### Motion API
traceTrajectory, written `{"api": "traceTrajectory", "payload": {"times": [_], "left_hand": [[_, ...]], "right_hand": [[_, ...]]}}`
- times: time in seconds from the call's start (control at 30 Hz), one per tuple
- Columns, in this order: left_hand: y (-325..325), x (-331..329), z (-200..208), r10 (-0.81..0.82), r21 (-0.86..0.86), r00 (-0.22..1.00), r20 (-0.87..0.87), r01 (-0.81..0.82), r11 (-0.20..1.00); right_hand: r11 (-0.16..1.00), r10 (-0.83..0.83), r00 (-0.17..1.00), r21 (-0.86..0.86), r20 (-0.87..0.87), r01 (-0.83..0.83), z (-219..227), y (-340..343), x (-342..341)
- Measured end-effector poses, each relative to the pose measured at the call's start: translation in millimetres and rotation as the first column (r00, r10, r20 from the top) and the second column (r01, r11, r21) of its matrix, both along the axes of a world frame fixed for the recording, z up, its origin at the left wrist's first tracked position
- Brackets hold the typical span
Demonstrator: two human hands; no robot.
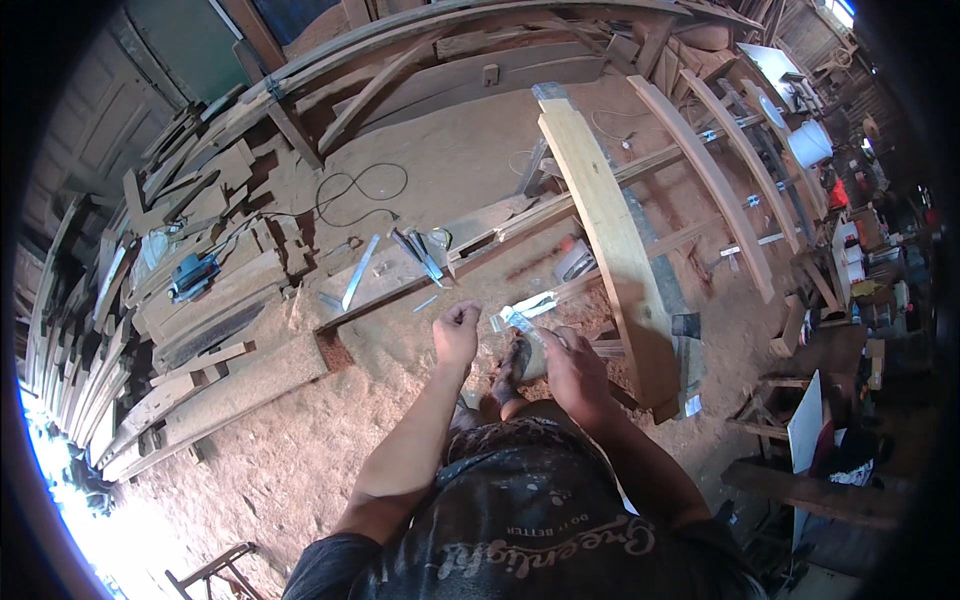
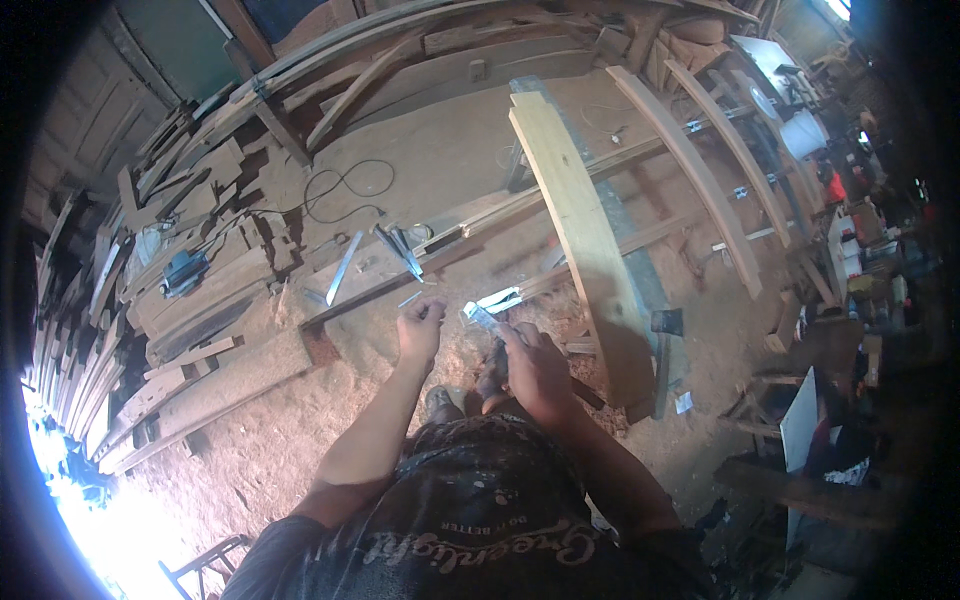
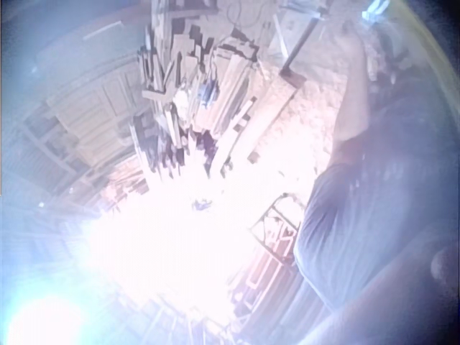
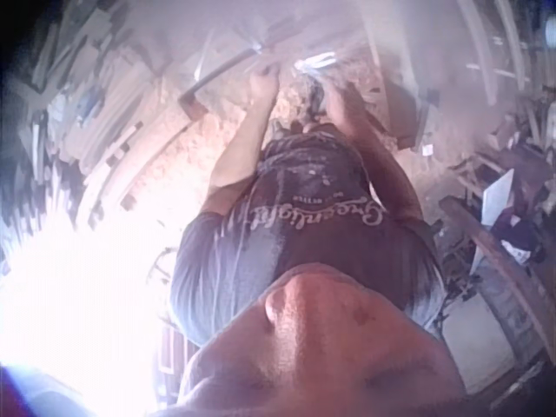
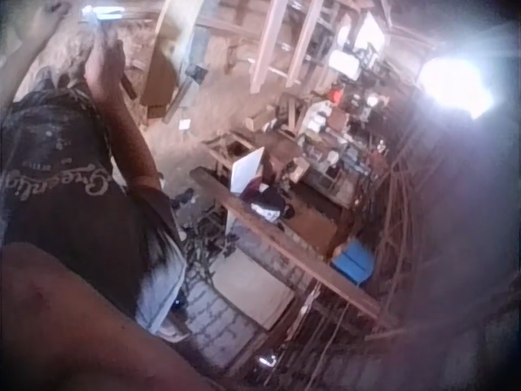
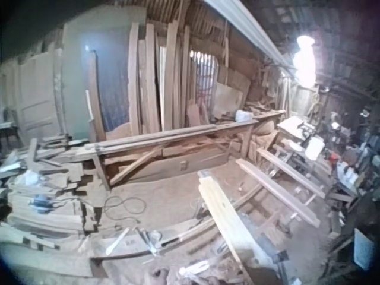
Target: The person assembles a wooden furniture frame in a workshop. They apply glue to wooden planks, secure them with clamps, and attach a large wooden panel to the frame. The person handles various wooden components and tools throughout the process.
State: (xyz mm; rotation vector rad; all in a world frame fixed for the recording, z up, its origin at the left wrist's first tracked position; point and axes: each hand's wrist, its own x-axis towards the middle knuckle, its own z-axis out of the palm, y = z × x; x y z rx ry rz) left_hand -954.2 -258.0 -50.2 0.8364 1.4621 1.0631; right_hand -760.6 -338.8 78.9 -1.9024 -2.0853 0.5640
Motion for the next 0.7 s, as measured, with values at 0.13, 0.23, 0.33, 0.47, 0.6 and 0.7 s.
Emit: {"api": "traceTrajectory", "payload": {"times": [0.13,0.23,0.33,0.47,0.6,0.7], "left_hand": [[-20,-9,-30,0.063,-0.048,0.993,-0.104,-0.068,0.996],[-35,-15,-45,0.091,-0.096,0.979,-0.181,-0.109,0.989],[-43,-20,-52,0.082,-0.11,0.97,-0.23,-0.11,0.988],[-45,-21,-51,0.005,-0.177,0.966,-0.259,-0.052,0.983],[-41,-9,-41,-0.119,-0.15,0.936,-0.331,0.072,0.986],[-37,4,-30,-0.139,0.055,0.892,-0.429,0.179,0.982]], "right_hand": [[1.0,0.014,0.998,0.013,0.061,-0.015,4,3,-1],[0.998,0.06,0.996,0.019,-0.062,-0.059,7,2,7],[0.99,0.138,0.984,0.038,-0.112,-0.135,8,0,13],[0.99,0.092,0.993,0.096,0.068,-0.099,5,1,18],[0.96,0.105,0.981,0.24,0.16,-0.142,-6,10,26],[0.951,0.046,0.983,0.293,0.179,-0.097,-14,13,37]]}}
